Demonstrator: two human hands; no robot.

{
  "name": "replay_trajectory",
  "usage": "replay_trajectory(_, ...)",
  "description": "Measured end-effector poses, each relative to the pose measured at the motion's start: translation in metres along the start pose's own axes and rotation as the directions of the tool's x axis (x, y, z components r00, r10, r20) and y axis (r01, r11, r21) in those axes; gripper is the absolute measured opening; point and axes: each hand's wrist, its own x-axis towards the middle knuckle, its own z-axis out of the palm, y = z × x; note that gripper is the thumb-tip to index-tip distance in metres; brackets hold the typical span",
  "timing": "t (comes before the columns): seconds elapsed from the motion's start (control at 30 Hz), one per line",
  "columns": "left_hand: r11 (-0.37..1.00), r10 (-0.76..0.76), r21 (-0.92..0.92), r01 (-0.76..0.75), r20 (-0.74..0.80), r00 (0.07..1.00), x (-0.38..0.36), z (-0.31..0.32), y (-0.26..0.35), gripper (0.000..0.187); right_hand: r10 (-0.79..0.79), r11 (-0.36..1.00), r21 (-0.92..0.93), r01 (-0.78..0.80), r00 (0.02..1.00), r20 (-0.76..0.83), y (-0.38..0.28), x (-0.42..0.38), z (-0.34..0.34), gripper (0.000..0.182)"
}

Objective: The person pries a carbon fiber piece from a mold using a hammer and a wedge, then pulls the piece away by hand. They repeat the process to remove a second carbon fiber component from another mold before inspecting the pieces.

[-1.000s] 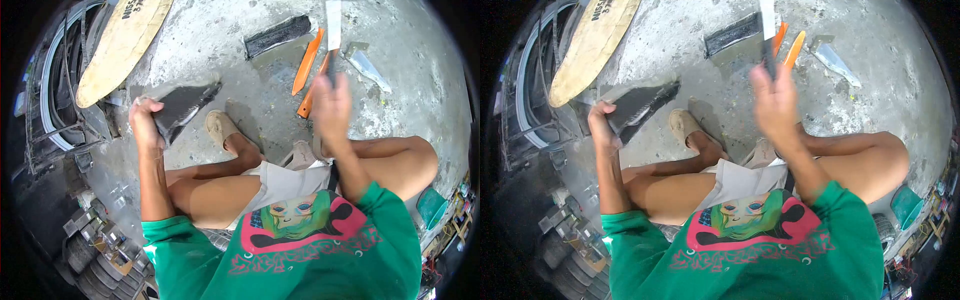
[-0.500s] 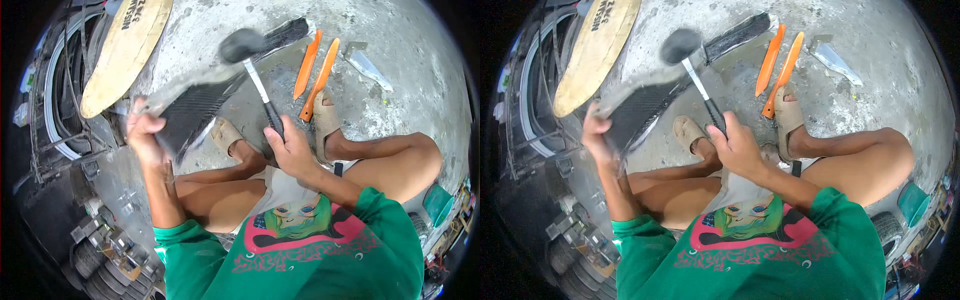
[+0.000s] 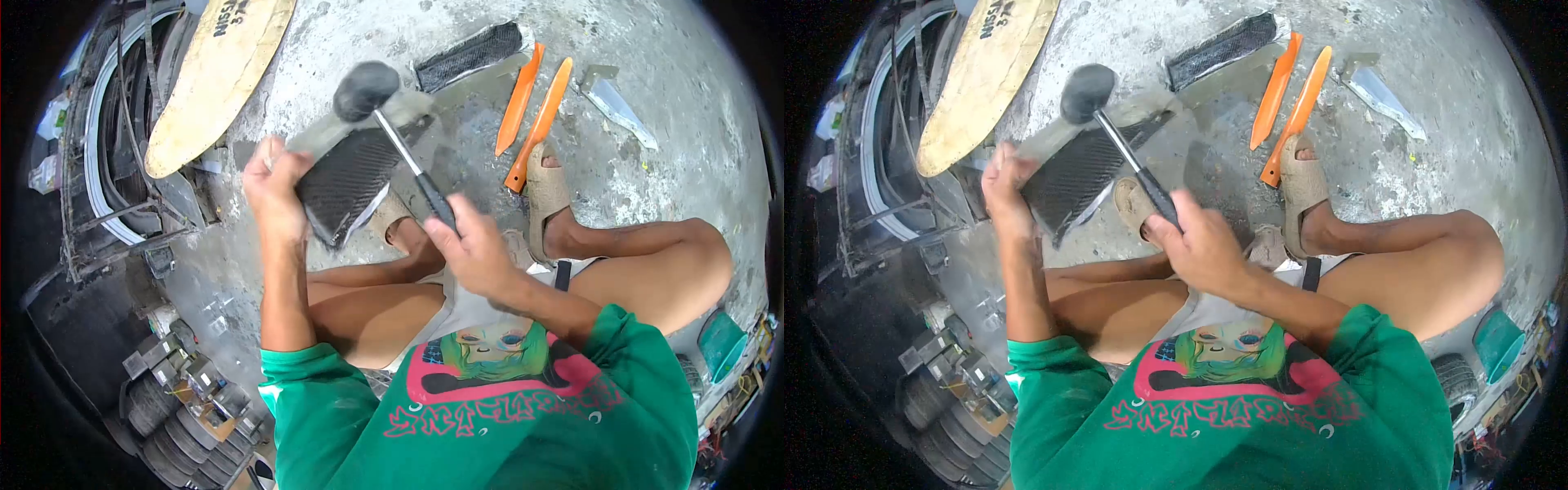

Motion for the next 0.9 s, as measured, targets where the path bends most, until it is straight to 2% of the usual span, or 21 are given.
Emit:
replay_trajectory(0.03,0.997,-0.033,0.068,0.038,-0.071,0.997,0.005,-0.003,-0.003,0.002,-0.069,0.997,0.023,0.069,0.997,-0.032,0.003,-0.003,0.005,0.023)
replay_trajectory(0.07,0.987,-0.068,0.133,0.088,-0.151,0.986,0.009,-0.010,-0.009,0.012,-0.067,0.997,0.027,0.068,0.997,-0.034,0.000,-0.002,0.000,0.023)
replay_trajectory(0.1,0.985,-0.019,0.173,0.019,0.003,1.000,0.015,-0.023,-0.012,0.011,-0.072,0.997,-0.010,0.071,0.990,-0.119,-0.007,0.000,-0.010,0.022)
replay_trajectory(0.13,0.983,-0.028,0.180,0.029,-0.008,1.000,0.016,-0.031,-0.019,0.011,-0.080,0.996,-0.049,0.071,0.977,-0.196,-0.015,0.002,-0.020,0.021)
replay_trajectory(0.17,0.992,0.013,0.125,-0.004,-0.075,0.997,0.014,-0.027,-0.016,0.009,-0.065,0.986,0.135,0.101,0.967,-0.248,-0.022,0.004,-0.032,0.019)
replay_trajectory(0.2,0.996,0.055,0.071,-0.046,-0.140,0.989,0.013,-0.025,-0.013,0.015,-0.041,0.940,0.312,0.139,0.953,-0.300,-0.030,0.008,-0.044,0.017)
replay_trajectory(0.23,0.999,0.031,-0.002,-0.032,-0.185,0.982,0.015,-0.023,-0.012,0.014,-0.111,0.909,0.333,0.250,0.916,-0.384,-0.038,0.012,-0.054,0.016)
replay_trajectory(0.27,0.999,0.035,0.000,-0.036,-0.185,0.982,0.017,-0.028,-0.012,0.014,-0.172,0.868,0.344,0.359,0.866,-0.470,-0.045,0.016,-0.062,0.015)
replay_trajectory(0.33,0.998,0.054,0.025,-0.052,-0.094,0.994,0.020,-0.042,-0.015,0.008,-0.237,0.850,0.261,0.457,0.775,-0.586,-0.050,0.022,-0.074,0.015)
replay_trajectory(0.37,0.998,0.057,0.031,-0.054,-0.093,0.994,0.021,-0.042,-0.013,0.008,-0.235,0.848,0.267,0.459,0.775,-0.587,-0.049,0.024,-0.077,0.015)
replay_trajectory(0.43,0.977,0.088,0.202,-0.069,-0.085,0.992,0.020,-0.040,-0.008,0.011,-0.179,0.867,0.237,0.439,0.718,-0.673,-0.043,0.026,-0.079,0.016)
replay_trajectory(0.47,0.975,0.081,0.211,-0.061,-0.086,0.993,0.018,-0.039,-0.007,0.011,-0.167,0.868,0.246,0.431,0.721,-0.673,-0.038,0.025,-0.079,0.016)
replay_trajectory(0.57,0.938,0.013,0.346,0.000,-0.036,0.999,0.023,-0.037,-0.011,0.009,-0.004,0.904,0.324,0.277,0.766,-0.642,-0.026,0.024,-0.078,0.018)
replay_trajectory(0.6,0.938,0.009,0.346,0.003,-0.032,0.999,0.025,-0.040,-0.014,0.009,-0.001,0.905,0.324,0.275,0.764,-0.645,-0.022,0.024,-0.078,0.018)
replay_trajectory(0.67,0.866,-0.014,0.499,0.003,0.018,1.000,0.030,-0.044,-0.019,0.010,0.115,0.923,0.369,0.109,0.838,-0.534,-0.015,0.022,-0.078,0.019)
replay_trajectory(0.7,0.867,-0.016,0.499,0.002,0.025,1.000,0.031,-0.043,-0.022,0.010,0.167,0.921,0.385,0.061,0.831,-0.531,-0.015,0.022,-0.075,0.015)
replay_trajectory(0.77,0.952,-0.035,0.305,0.022,0.037,0.999,0.034,-0.041,-0.029,0.017,0.174,0.923,0.382,0.034,0.850,-0.497,-0.016,0.021,-0.076,0.015)
replay_trajectory(0.83,0.953,-0.096,0.295,0.074,0.063,0.993,0.041,-0.047,-0.036,0.021,0.184,0.921,0.390,0.009,0.871,-0.455,-0.017,0.020,-0.079,0.016)
replay_trajectory(0.9,0.952,-0.156,0.280,0.126,0.089,0.984,0.043,-0.043,-0.037,0.026,0.151,0.927,0.372,0.059,0.846,-0.511,-0.026,0.020,-0.087,0.019)
